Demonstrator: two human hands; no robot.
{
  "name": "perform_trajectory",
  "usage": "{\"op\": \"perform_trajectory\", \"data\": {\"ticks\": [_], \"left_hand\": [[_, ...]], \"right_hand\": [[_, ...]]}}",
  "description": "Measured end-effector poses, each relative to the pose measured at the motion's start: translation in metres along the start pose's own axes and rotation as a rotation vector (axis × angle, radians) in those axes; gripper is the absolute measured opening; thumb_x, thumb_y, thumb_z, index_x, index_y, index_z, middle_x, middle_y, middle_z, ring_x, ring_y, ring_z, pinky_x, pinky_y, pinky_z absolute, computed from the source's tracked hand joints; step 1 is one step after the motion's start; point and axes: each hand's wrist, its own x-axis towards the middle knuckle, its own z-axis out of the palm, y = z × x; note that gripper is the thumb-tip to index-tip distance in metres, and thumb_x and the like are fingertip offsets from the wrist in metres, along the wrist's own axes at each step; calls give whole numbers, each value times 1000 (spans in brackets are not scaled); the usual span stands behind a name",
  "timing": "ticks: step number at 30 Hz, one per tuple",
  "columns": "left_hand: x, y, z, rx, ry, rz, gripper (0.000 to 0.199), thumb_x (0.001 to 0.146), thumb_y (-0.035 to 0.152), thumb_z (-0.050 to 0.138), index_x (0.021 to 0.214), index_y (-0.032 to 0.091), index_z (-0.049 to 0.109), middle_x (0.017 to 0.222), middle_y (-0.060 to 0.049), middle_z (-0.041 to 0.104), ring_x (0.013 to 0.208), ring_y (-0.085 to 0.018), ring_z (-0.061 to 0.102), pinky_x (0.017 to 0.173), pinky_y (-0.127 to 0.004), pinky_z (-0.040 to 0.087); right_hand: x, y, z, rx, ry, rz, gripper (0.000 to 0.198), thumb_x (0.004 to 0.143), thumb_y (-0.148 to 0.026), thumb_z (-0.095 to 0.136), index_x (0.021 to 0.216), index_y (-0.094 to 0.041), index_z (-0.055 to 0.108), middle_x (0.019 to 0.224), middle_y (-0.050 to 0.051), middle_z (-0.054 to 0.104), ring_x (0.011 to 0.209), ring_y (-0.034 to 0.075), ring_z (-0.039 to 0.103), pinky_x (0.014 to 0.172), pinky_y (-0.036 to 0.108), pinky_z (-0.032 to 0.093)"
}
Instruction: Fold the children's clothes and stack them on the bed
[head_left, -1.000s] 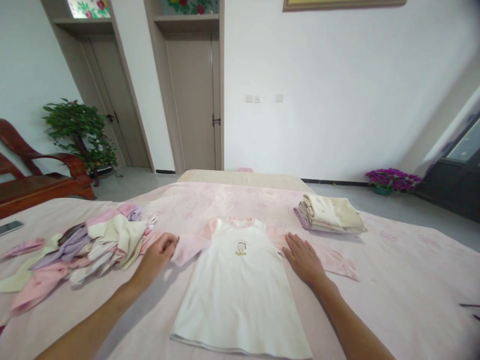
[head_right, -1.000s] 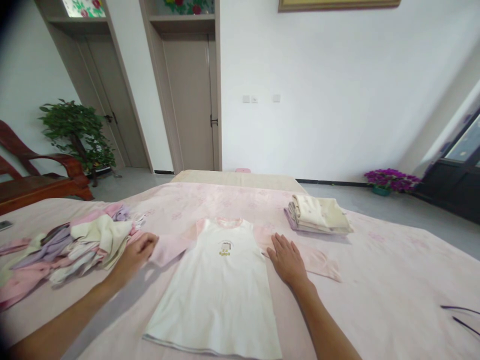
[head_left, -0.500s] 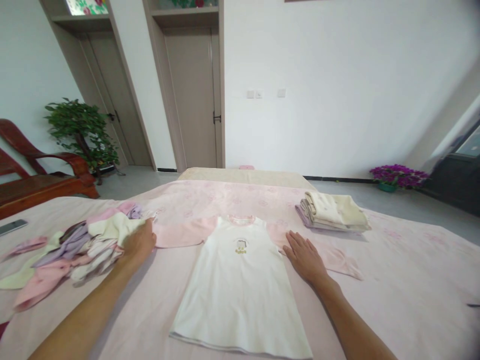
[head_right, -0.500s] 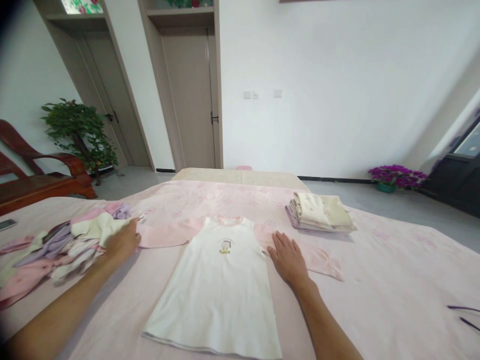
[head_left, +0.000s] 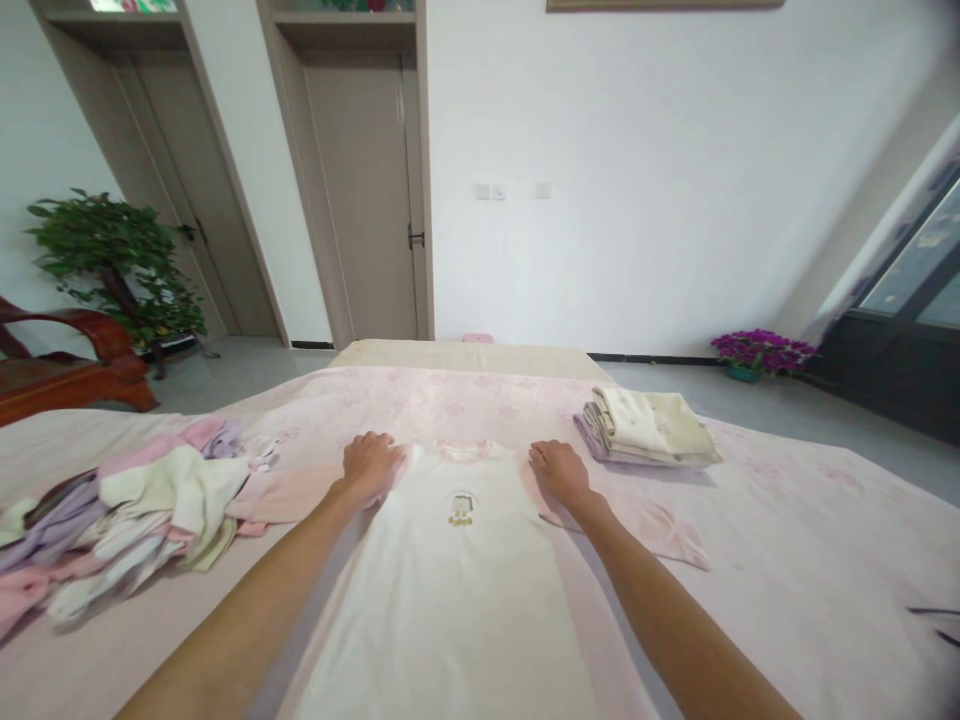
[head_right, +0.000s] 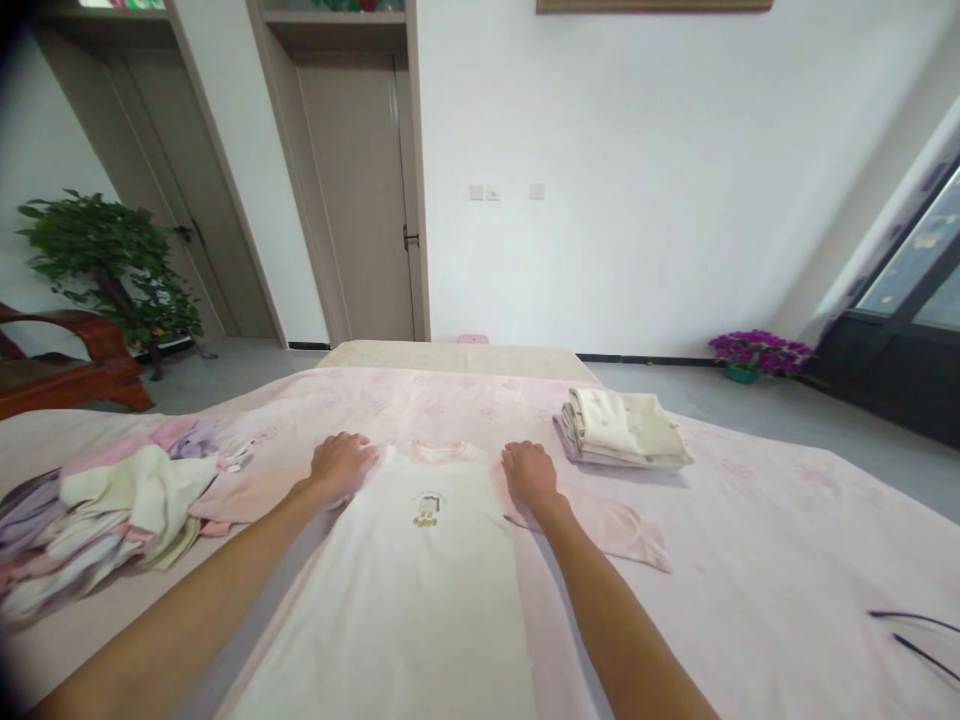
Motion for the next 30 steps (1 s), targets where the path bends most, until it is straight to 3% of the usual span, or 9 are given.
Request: {"op": "perform_trajectory", "data": {"ticks": [3, 7, 10, 14, 19, 23, 27, 30], "left_hand": [[10, 15, 14, -20, -18, -12, 31, 85, 43, 51, 95, 20, 70, 104, -14, 69, 101, -30, 60, 80, -36, 42], [12, 13, 21, -62, -32, 11, 23, 89, 36, 48, 93, 22, 65, 99, -9, 70, 93, -25, 63, 71, -31, 41], [12, 10, 22, -85, -31, 38, 25, 95, 39, 40, 101, 23, 59, 95, -4, 70, 86, -20, 64, 68, -28, 40], [19, 15, 27, -75, -2, 37, 25, 99, 38, 35, 108, 23, 53, 104, -6, 69, 87, -20, 65, 69, -29, 41], [32, 28, 29, -19, 41, 43, 25, 95, 30, 41, 109, 17, 57, 105, -15, 67, 99, -29, 63, 85, -40, 43], [25, 44, 22, -8, 82, 160, 34, 96, 23, 38, 124, 12, 54, 126, -19, 60, 124, -31, 51, 105, -46, 33], [-12, 63, 25, -41, 36, 360, 42, 100, 34, 34, 137, 18, 48, 145, -12, 49, 140, -25, 37, 115, -40, 27], [-52, 66, 31, -81, -41, 510, 53, 99, 45, 35, 142, 15, 44, 152, -14, 41, 144, -28, 31, 117, -42, 25]], "right_hand": [[17, -12, 9, -4, -1, -14, 33, 95, -41, 46, 100, -19, 70, 105, 12, 67, 100, 25, 57, 80, 33, 40], [17, -14, 19, 7, 20, -74, 26, 93, -39, 50, 93, -19, 66, 99, 9, 65, 97, 23, 55, 80, 32, 37], [14, -10, 24, 21, 44, -111, 24, 98, -38, 44, 97, -20, 61, 96, 7, 66, 93, 21, 56, 78, 30, 35], [25, -3, 23, 21, -12, -100, 24, 102, -39, 38, 105, -22, 54, 100, 4, 66, 86, 18, 60, 69, 28, 34], [50, 3, 13, -68, -44, -114, 23, 101, -38, 41, 105, -21, 57, 103, 7, 66, 92, 20, 62, 75, 30, 38], [52, -13, 10, -75, -22, -150, 24, 99, -36, 46, 107, -19, 61, 113, 11, 65, 109, 25, 57, 91, 36, 39], [19, -53, 21, 17, 36, -436, 46, 101, -41, 41, 138, -16, 48, 149, 14, 45, 140, 28, 33, 113, 45, 25], [-20, -74, 30, 84, -18, -638, 60, 101, -49, 36, 150, -15, 36, 157, 13, 33, 147, 29, 23, 118, 48, 20]]}}
